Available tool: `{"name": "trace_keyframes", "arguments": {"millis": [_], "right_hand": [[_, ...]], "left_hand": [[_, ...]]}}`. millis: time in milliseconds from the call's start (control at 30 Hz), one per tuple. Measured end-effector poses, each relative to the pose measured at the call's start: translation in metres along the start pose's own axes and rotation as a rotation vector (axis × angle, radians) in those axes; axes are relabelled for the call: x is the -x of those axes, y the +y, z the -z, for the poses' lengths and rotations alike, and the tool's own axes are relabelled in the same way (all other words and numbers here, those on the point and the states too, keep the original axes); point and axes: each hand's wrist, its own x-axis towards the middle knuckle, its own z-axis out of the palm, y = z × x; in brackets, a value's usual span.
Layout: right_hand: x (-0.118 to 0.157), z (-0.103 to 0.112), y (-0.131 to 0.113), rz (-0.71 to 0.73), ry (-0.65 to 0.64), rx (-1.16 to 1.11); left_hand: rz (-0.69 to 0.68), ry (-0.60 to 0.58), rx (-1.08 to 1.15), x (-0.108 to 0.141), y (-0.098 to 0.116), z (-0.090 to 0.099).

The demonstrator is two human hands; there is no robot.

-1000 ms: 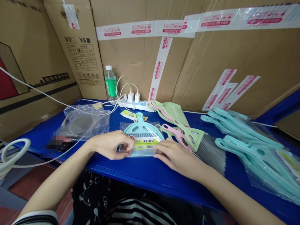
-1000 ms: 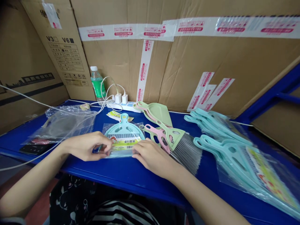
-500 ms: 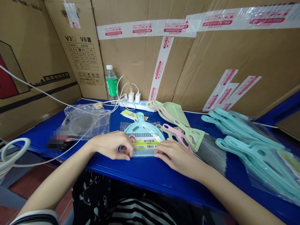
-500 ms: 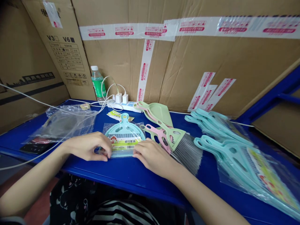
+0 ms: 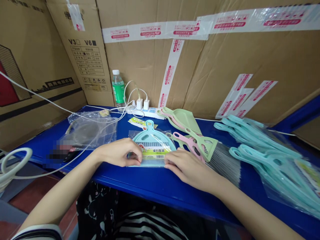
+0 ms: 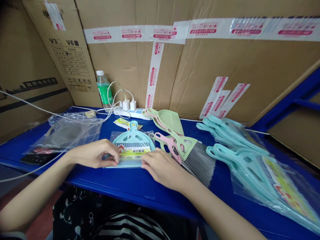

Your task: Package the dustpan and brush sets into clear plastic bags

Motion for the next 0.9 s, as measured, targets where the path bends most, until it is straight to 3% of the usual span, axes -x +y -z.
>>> {"name": "trace_keyframes", "arguments": {"millis": [333, 667, 900], "right_hand": [[-0.0015, -0.0080, 0.0039, -0.004, 0.125, -0.017], [-0.0011, -0.0072, 0.0036, 0.039, 0.138, 0.082], [-0.0018, -0.0084, 0.0075, 0.046, 0.188, 0.034]], "left_hand": [[0.021, 0.015, 0.011, 0.0014, 0.0007, 0.0010], [0.034, 0.070, 0.020, 0.0009, 0.0021, -0.0010], [0.036, 0.061, 0.053, 0.0021, 0.0019, -0.0007]]}}
